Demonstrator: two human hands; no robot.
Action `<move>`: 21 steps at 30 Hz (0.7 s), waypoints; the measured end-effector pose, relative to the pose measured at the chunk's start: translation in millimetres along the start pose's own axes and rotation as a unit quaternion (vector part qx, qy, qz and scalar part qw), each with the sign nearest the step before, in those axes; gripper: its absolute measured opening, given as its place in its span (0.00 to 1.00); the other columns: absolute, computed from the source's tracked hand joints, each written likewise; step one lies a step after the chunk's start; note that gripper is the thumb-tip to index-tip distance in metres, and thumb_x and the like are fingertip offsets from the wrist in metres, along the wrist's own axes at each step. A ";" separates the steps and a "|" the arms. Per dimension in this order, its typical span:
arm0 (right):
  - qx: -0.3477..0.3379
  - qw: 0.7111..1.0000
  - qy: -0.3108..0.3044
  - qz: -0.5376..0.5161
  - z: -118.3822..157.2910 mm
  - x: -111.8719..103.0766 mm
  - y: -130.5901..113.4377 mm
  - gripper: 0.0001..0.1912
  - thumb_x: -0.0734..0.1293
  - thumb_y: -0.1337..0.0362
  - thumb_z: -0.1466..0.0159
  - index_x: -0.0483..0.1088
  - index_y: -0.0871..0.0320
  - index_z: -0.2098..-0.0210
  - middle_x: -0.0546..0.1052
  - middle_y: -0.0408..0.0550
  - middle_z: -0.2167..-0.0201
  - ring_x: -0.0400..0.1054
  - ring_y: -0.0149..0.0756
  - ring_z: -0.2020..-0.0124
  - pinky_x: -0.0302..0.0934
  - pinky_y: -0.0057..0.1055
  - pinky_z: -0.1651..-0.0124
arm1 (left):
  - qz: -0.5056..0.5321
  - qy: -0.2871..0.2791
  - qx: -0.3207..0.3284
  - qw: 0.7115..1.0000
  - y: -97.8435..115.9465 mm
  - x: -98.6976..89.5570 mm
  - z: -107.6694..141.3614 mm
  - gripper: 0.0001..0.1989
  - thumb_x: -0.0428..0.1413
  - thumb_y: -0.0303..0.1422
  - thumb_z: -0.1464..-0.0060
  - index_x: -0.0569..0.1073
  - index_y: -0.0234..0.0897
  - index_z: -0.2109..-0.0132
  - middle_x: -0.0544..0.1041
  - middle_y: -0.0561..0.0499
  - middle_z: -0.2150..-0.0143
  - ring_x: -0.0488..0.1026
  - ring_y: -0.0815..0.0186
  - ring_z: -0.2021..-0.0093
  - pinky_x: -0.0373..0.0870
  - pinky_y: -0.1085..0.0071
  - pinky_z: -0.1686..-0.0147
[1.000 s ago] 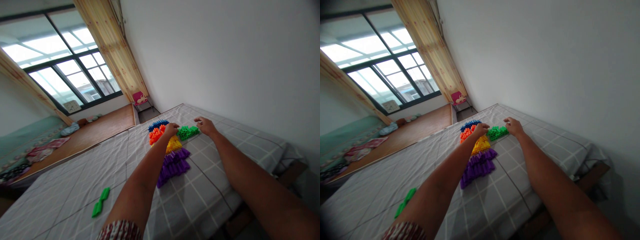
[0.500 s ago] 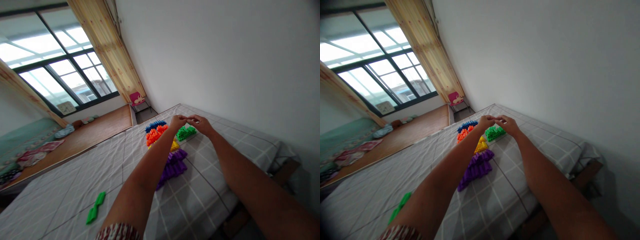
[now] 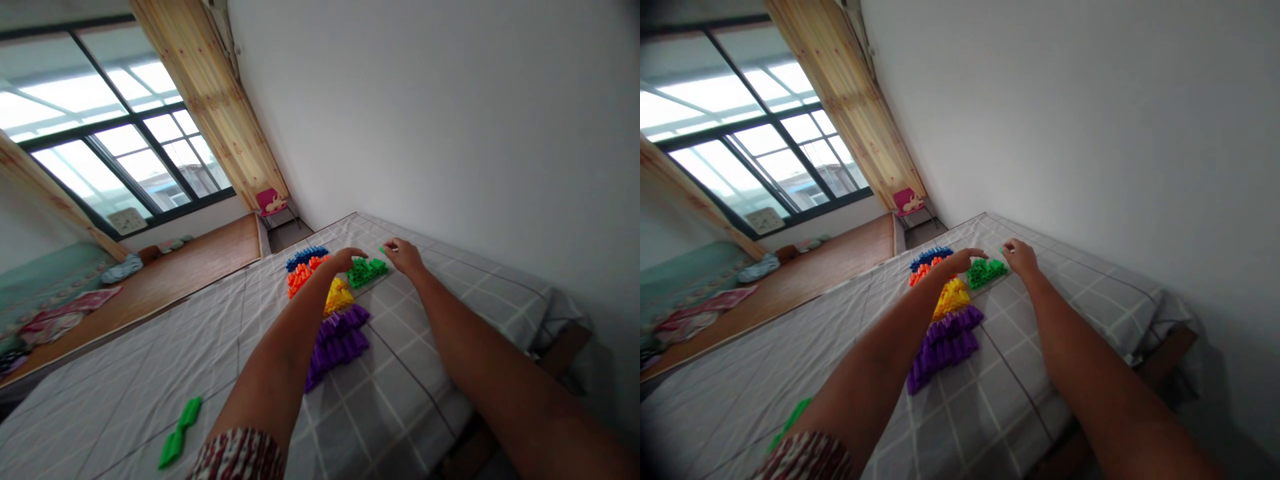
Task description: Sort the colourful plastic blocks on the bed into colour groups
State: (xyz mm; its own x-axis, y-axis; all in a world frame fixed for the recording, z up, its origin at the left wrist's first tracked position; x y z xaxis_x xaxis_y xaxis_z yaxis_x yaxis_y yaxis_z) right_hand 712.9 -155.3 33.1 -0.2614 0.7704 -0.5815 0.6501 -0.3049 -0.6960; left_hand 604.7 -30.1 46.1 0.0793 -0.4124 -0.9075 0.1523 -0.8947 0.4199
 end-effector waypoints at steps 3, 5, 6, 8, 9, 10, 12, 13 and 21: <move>0.028 0.997 -0.014 0.067 -0.8 2.1 8.4 0.09 0.64 0.63 0.40 0.75 0.57 0.65 0.80 0.49 0.63 0.73 0.37 0.61 0.63 0.32 0.55 | -0.006 -0.030 -0.010 0.999 -1.3 5.5 -5.1 0.29 0.49 0.15 0.61 0.79 0.38 0.53 0.79 0.51 0.51 0.75 0.64 0.51 0.67 0.70 0.46; 0.037 0.994 -0.034 0.100 -0.7 4.0 12.3 0.09 0.64 0.63 0.40 0.75 0.58 0.65 0.80 0.50 0.63 0.73 0.39 0.60 0.63 0.31 0.56 | -0.004 -0.029 -0.022 0.999 -3.3 4.2 -6.7 0.26 0.50 0.17 0.60 0.79 0.37 0.54 0.81 0.50 0.55 0.76 0.65 0.55 0.68 0.72 0.49; 0.036 0.992 -0.047 0.111 -0.4 5.6 13.3 0.10 0.64 0.63 0.40 0.76 0.58 0.64 0.80 0.51 0.63 0.73 0.39 0.60 0.63 0.31 0.57 | -0.005 -0.026 -0.025 0.999 -3.9 2.6 -6.5 0.24 0.51 0.17 0.59 0.80 0.36 0.55 0.81 0.49 0.56 0.76 0.65 0.56 0.69 0.72 0.50; 0.027 0.989 -0.075 0.124 0.5 9.9 13.5 0.10 0.64 0.63 0.41 0.76 0.58 0.64 0.80 0.51 0.63 0.74 0.39 0.60 0.62 0.30 0.57 | -0.018 -0.024 -0.024 0.999 -4.6 -0.3 -4.6 0.22 0.51 0.19 0.56 0.79 0.35 0.55 0.81 0.48 0.56 0.76 0.65 0.57 0.69 0.72 0.52; 0.021 0.988 -0.086 0.129 1.0 11.8 13.1 0.10 0.64 0.63 0.41 0.76 0.58 0.64 0.80 0.51 0.63 0.74 0.38 0.60 0.62 0.29 0.58 | -0.029 -0.022 -0.024 0.999 -5.2 -2.2 -3.0 0.21 0.51 0.19 0.55 0.79 0.35 0.55 0.81 0.48 0.56 0.76 0.66 0.58 0.69 0.73 0.52; 0.016 0.986 -0.094 0.134 1.6 13.3 12.8 0.11 0.63 0.63 0.41 0.77 0.58 0.64 0.80 0.51 0.63 0.74 0.38 0.60 0.62 0.29 0.58 | -0.042 -0.018 -0.025 0.999 -6.2 -4.4 -1.2 0.21 0.51 0.20 0.54 0.79 0.34 0.54 0.81 0.47 0.56 0.76 0.66 0.59 0.69 0.73 0.52; 0.010 0.984 -0.104 0.142 2.6 15.2 12.1 0.11 0.64 0.63 0.41 0.77 0.58 0.64 0.80 0.52 0.63 0.74 0.38 0.60 0.62 0.28 0.58 | -0.062 -0.009 -0.033 0.997 -9.4 -8.6 2.4 0.20 0.50 0.21 0.52 0.79 0.34 0.54 0.81 0.47 0.56 0.76 0.66 0.58 0.69 0.73 0.52; 0.008 0.984 -0.106 0.143 3.0 15.8 11.8 0.11 0.64 0.63 0.41 0.77 0.58 0.64 0.80 0.52 0.63 0.74 0.38 0.60 0.62 0.28 0.59 | -0.065 -0.006 -0.039 0.997 -11.3 -9.9 4.1 0.20 0.50 0.22 0.51 0.79 0.34 0.54 0.81 0.48 0.56 0.76 0.66 0.58 0.68 0.73 0.52; -0.014 0.984 -0.113 0.139 6.0 15.0 4.1 0.12 0.64 0.61 0.42 0.77 0.56 0.62 0.81 0.50 0.64 0.73 0.38 0.63 0.60 0.27 0.62 | -0.065 0.024 -0.044 0.997 -8.6 -12.6 11.9 0.21 0.49 0.21 0.51 0.79 0.35 0.53 0.80 0.46 0.53 0.75 0.63 0.54 0.67 0.69 0.47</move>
State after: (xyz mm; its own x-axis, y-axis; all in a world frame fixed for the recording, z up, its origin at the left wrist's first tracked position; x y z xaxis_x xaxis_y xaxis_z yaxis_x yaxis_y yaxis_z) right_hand 707.4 -148.4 19.0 -0.2213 0.5140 -0.8288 0.7378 -0.4675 -0.4869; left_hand 590.7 -19.2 53.9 0.0999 -0.2830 -0.9539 0.2496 -0.9209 0.2994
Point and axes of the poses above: each hand's wrist, its own z-axis away from the middle knuckle, its own x-axis out of the palm, y = z × x, the point moved 10 cm from there along -z, towards the middle knuckle
